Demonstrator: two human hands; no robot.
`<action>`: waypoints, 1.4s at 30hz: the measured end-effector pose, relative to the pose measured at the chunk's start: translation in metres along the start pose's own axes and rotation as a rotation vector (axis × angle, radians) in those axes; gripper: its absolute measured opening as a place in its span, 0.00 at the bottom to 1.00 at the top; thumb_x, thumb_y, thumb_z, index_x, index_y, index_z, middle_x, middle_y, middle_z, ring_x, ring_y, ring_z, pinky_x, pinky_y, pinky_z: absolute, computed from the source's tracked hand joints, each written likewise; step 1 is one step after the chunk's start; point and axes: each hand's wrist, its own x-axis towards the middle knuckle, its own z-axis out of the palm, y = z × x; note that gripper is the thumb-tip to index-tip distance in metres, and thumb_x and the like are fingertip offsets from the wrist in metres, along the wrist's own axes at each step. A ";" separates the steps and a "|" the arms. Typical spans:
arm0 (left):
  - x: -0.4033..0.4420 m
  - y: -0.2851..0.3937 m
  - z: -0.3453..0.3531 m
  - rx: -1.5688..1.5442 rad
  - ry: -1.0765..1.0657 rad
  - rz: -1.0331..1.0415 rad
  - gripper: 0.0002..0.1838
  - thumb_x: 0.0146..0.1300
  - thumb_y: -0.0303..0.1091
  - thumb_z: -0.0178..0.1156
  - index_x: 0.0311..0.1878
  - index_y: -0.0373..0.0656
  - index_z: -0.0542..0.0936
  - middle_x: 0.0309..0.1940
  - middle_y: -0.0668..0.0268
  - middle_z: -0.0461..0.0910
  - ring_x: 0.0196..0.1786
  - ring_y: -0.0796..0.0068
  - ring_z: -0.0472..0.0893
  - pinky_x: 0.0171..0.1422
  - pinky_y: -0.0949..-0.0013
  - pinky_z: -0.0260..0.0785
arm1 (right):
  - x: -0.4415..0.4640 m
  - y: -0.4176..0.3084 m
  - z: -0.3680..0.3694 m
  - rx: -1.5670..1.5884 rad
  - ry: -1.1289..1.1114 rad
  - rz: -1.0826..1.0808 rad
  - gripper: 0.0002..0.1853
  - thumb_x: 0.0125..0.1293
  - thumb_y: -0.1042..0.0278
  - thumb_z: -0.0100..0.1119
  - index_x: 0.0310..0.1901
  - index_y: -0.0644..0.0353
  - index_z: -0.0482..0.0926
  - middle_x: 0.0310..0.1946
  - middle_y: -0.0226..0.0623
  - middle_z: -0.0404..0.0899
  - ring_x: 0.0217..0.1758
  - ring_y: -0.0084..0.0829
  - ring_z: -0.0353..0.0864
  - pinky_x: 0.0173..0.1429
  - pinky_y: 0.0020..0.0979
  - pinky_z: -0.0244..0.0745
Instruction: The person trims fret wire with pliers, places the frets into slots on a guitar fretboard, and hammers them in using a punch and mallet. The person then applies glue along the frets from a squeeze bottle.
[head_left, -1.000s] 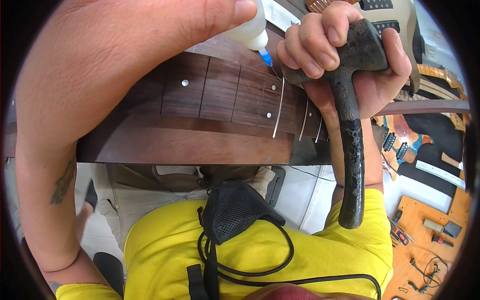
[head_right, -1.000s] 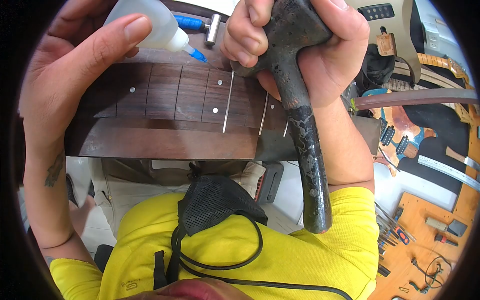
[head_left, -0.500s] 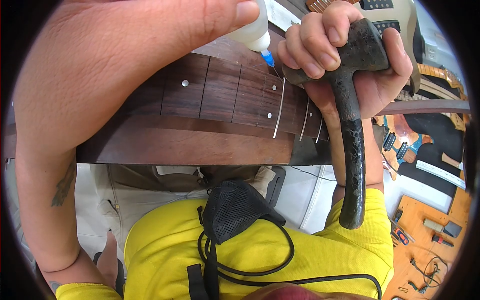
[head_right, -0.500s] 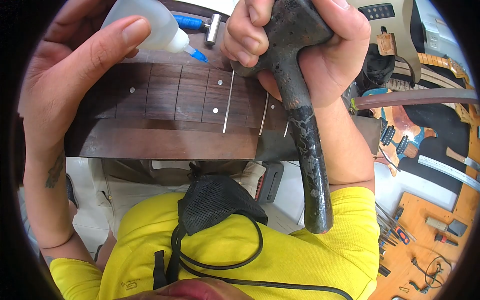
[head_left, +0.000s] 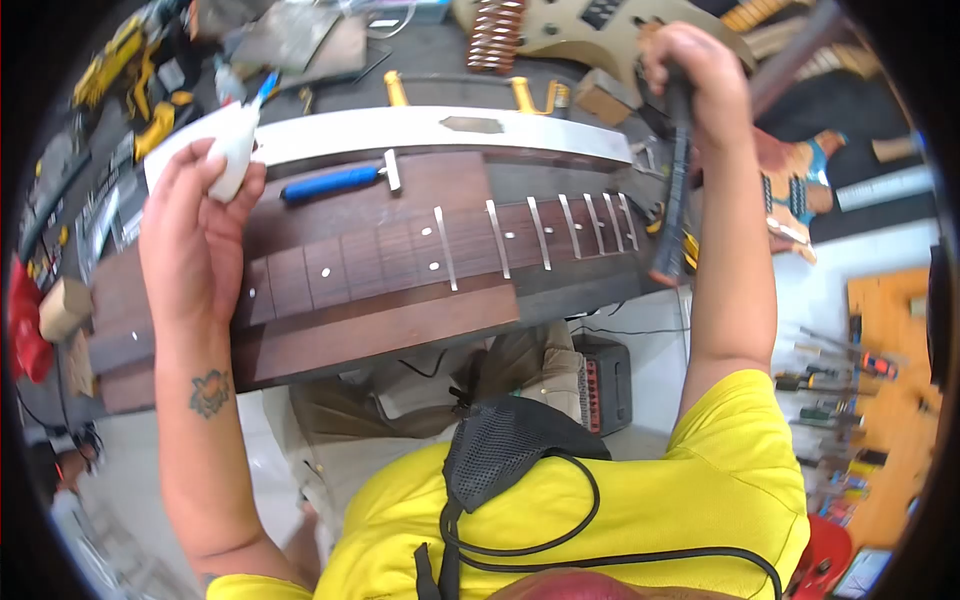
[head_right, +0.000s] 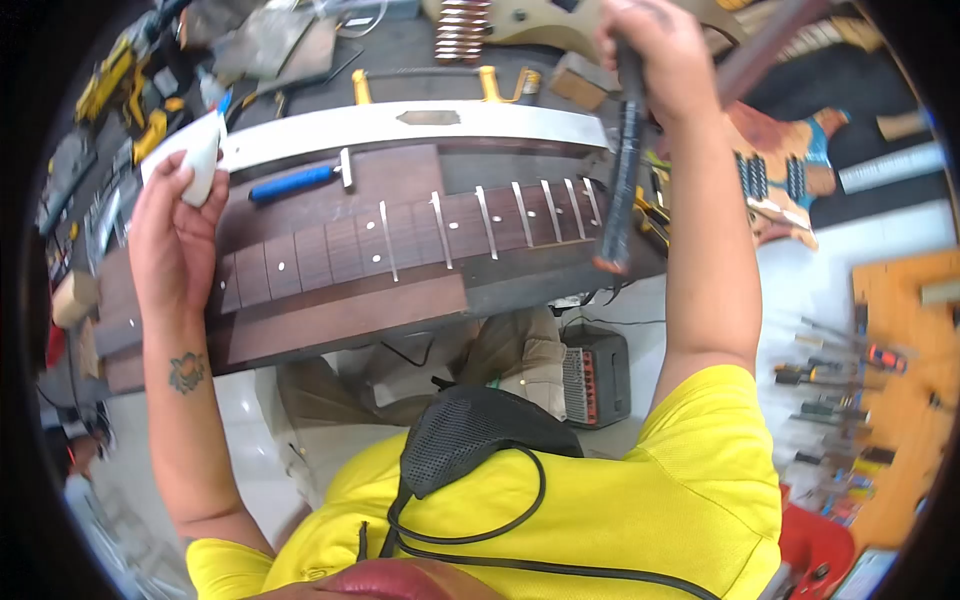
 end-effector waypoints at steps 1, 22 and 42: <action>0.001 0.000 -0.001 0.002 -0.025 -0.012 0.14 0.73 0.27 0.59 0.57 0.32 0.76 0.52 0.53 0.83 0.50 0.63 0.86 0.59 0.63 0.81 | -0.008 0.001 -0.001 -0.223 0.076 0.013 0.22 0.67 0.48 0.67 0.39 0.64 0.84 0.29 0.33 0.81 0.34 0.30 0.78 0.43 0.40 0.74; 0.006 0.002 -0.003 -0.066 -0.053 0.030 0.15 0.71 0.27 0.58 0.59 0.35 0.74 0.54 0.50 0.82 0.49 0.60 0.85 0.56 0.62 0.82 | -0.136 0.067 -0.079 -1.127 0.067 0.630 0.24 0.66 0.50 0.71 0.48 0.67 0.85 0.38 0.52 0.89 0.46 0.50 0.90 0.53 0.45 0.83; -0.131 -0.032 0.145 -0.394 -0.340 -0.151 0.21 0.75 0.36 0.63 0.66 0.40 0.74 0.56 0.54 0.84 0.39 0.74 0.80 0.44 0.68 0.73 | -0.139 -0.054 0.186 1.421 -0.046 -0.136 0.25 0.75 0.60 0.65 0.63 0.73 0.78 0.40 0.31 0.80 0.39 0.20 0.75 0.46 0.25 0.71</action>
